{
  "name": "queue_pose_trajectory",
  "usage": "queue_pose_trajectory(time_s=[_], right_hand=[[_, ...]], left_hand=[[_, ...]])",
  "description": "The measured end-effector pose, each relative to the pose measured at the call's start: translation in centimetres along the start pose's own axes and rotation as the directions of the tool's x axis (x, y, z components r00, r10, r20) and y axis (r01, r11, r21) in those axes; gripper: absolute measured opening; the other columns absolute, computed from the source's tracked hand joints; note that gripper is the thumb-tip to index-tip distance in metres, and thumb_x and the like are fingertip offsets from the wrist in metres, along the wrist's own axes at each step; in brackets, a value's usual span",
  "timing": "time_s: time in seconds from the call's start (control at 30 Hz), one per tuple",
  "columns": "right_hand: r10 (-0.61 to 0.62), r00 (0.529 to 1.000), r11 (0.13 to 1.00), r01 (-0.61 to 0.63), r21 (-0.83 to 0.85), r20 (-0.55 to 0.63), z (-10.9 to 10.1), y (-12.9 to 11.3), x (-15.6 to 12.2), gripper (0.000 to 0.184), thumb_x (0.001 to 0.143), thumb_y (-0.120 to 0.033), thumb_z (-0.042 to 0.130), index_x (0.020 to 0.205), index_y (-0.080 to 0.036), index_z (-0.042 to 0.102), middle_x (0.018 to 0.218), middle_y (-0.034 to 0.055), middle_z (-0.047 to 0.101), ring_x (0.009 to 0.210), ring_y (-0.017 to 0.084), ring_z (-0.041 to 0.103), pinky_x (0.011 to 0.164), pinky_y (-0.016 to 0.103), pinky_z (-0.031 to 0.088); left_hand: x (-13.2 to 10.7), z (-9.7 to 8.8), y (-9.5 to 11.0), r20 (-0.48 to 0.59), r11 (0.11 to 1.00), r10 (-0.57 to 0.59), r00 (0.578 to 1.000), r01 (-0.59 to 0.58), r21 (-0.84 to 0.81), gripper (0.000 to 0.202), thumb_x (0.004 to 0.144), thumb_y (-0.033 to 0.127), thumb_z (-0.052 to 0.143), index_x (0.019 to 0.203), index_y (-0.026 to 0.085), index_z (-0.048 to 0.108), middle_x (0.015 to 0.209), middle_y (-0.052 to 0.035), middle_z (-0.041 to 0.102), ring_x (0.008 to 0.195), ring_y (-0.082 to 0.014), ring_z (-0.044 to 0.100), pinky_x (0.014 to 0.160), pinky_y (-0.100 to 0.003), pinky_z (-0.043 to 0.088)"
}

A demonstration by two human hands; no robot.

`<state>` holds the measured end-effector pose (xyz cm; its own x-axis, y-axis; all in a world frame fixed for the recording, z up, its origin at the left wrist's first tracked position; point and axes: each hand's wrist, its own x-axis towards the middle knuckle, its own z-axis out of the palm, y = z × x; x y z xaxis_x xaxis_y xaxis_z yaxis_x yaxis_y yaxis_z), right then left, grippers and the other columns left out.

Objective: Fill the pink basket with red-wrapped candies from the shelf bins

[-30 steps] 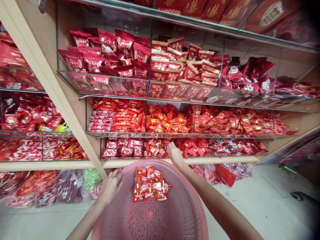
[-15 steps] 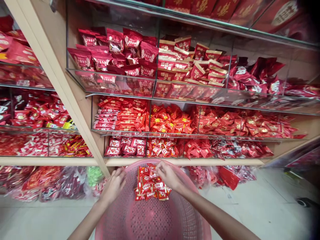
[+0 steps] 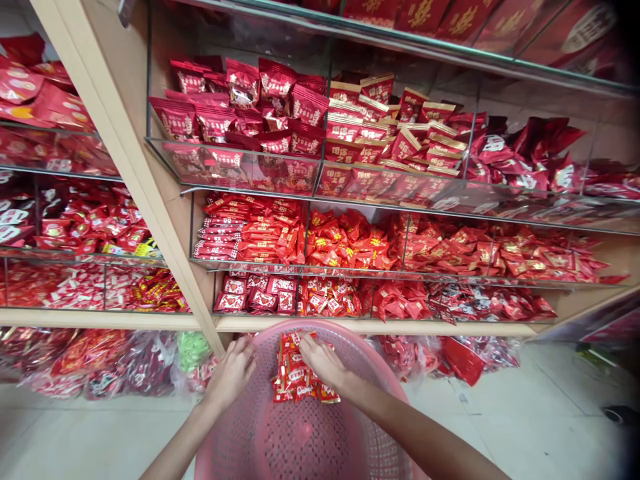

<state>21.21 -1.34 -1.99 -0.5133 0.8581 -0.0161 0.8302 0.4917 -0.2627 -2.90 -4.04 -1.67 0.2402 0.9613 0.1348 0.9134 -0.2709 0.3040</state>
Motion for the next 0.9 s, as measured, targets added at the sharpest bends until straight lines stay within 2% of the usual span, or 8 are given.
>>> queue_pose_trajectory(time_s=[0.1,0.27,0.43,0.53,0.63,0.77,0.83,0.9], right_hand=[[-0.111,0.992,0.987,0.103,-0.121,-0.063,0.0,0.0,-0.3,0.035,0.082,-0.009,0.034,0.113,-0.015,0.048,0.120,0.0125,0.051,0.107,0.021,0.048,0.090,0.035,0.035],[-0.199,0.974,0.970,0.181,-0.162,-0.105,-1.0,-0.2,-1.1,0.023,0.078,-0.021,0.048,0.101,-0.016,0.051,0.112,0.0098,0.053,0.103,0.021,0.045,0.089,0.036,0.034],[-0.176,0.960,0.978,0.144,-0.151,-0.220,-2.9,0.4,-1.5,0.017,0.081,-0.025,0.044,0.095,-0.017,0.052,0.101,0.0086,0.055,0.094,0.020,0.046,0.084,0.034,0.035],[-0.010,0.926,0.999,-0.008,-0.045,-0.378,-4.8,2.0,-0.6,0.016,0.083,-0.022,0.038,0.087,-0.018,0.052,0.089,0.0067,0.056,0.084,0.018,0.049,0.077,0.031,0.037],[0.272,0.833,0.959,-0.192,0.208,-0.483,-6.3,4.4,1.3,0.015,0.081,-0.023,0.040,0.085,-0.017,0.053,0.087,0.0068,0.057,0.080,0.017,0.051,0.071,0.027,0.038],[0.622,0.749,0.711,-0.415,0.567,-0.231,-6.4,7.0,4.2,0.015,0.072,-0.030,0.052,0.064,-0.017,0.053,0.064,0.0023,0.058,0.063,0.014,0.053,0.058,0.023,0.037],[0.677,0.724,0.624,-0.470,0.625,-0.131,-5.9,7.7,5.4,0.023,0.069,-0.035,0.056,0.054,-0.018,0.050,0.052,-0.0004,0.054,0.055,0.013,0.050,0.053,0.023,0.035],[0.701,0.706,0.589,-0.488,0.645,-0.105,-5.4,8.0,6.2,0.027,0.067,-0.037,0.057,0.050,-0.018,0.049,0.048,-0.0008,0.053,0.050,0.012,0.048,0.050,0.023,0.033]], left_hand=[[0.0,0.0,0.0,-0.001,1.000,0.006,1.000,-0.006,0.004,0.027,0.083,0.026,0.038,0.099,0.020,0.058,0.118,-0.0060,0.049,0.106,-0.0194,0.046,0.093,-0.034,0.037],[0.0,-0.2,0.2,-0.009,1.000,0.008,1.000,-0.008,0.009,0.026,0.082,0.025,0.038,0.098,0.020,0.058,0.115,-0.0061,0.051,0.104,-0.0194,0.047,0.091,-0.034,0.039],[0.1,0.0,-0.1,-0.013,1.000,0.018,1.000,-0.018,0.010,0.026,0.081,0.024,0.039,0.097,0.018,0.059,0.116,-0.0079,0.051,0.104,-0.0201,0.047,0.090,-0.035,0.039],[0.1,0.2,-0.2,-0.006,1.000,0.010,1.000,-0.010,0.014,0.027,0.081,0.024,0.040,0.099,0.018,0.059,0.117,-0.0082,0.050,0.106,-0.0208,0.047,0.091,-0.036,0.038],[0.1,0.1,-0.1,0.000,1.000,0.006,1.000,-0.006,0.001,0.026,0.080,0.024,0.040,0.098,0.019,0.059,0.118,-0.0071,0.050,0.107,-0.0202,0.045,0.093,-0.035,0.037],[0.1,-0.4,0.3,0.041,1.000,-0.025,0.999,0.025,-0.007,0.027,0.080,0.022,0.040,0.098,0.019,0.059,0.119,-0.0070,0.049,0.108,-0.0194,0.044,0.094,-0.034,0.036],[0.0,-0.5,0.4,0.051,0.999,-0.040,0.998,0.040,-0.007,0.027,0.079,0.021,0.040,0.098,0.020,0.059,0.119,-0.0065,0.049,0.108,-0.0190,0.044,0.094,-0.034,0.036],[0.0,-0.5,0.4,0.039,0.999,-0.037,0.999,0.038,-0.009,0.026,0.079,0.021,0.041,0.098,0.020,0.059,0.119,-0.0057,0.049,0.107,-0.0190,0.044,0.093,-0.034,0.036]])
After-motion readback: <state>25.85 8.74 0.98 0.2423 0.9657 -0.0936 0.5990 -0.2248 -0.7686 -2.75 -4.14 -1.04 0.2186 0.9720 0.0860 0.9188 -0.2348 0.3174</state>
